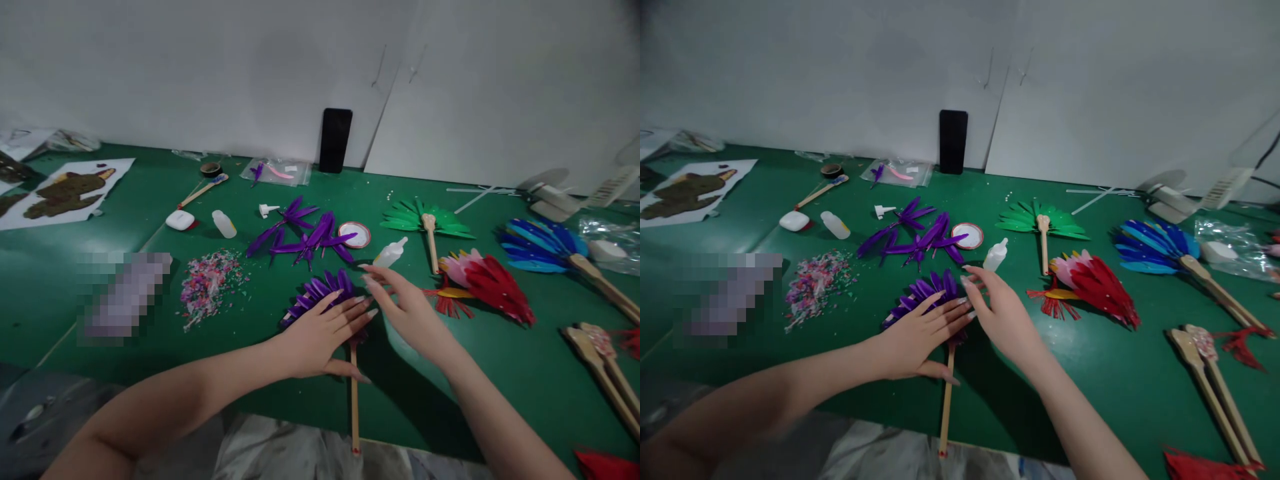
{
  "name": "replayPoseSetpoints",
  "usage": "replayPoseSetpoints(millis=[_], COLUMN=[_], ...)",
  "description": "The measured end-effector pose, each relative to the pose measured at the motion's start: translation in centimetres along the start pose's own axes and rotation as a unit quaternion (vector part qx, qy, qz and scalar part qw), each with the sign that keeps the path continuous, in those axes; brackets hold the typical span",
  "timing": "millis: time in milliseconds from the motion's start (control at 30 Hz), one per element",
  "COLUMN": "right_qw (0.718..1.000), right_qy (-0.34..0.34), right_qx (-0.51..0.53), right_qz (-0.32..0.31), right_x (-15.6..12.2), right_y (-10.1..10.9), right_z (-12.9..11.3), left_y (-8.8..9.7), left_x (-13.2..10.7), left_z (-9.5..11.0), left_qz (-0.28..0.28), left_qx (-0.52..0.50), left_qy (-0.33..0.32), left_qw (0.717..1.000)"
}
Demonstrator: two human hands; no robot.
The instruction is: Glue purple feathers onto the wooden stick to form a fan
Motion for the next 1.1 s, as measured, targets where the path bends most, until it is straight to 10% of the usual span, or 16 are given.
replayPoseSetpoints(millis=[233, 1100], right_qw=[0.982, 0.991], right_qy=[-0.003, -0.007], right_qx=[0.039, 0.079], right_qz=[-0.184, -0.107], right_x=[4.6, 4.0], right_y=[-2.7, -3.9], right_z=[1.2, 1.6], left_y=[0.7, 0.4], left_x=[0.1, 0.5], left_z=[0.3, 0.5], left_qz=[-0.038, -0.066], left_qx=[-0.067, -0.120], left_qy=[-0.054, -0.060], left_qw=[0.996, 0.989])
Point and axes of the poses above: each hand's wrist, its own x-axis towards the middle knuckle, its own y-axis out of the back of the hand, z = x × y, the point moved 3 cm from there along x, towards the middle knuckle, and after that the axes turned 3 degrees about -x, right-handed, at the moved point
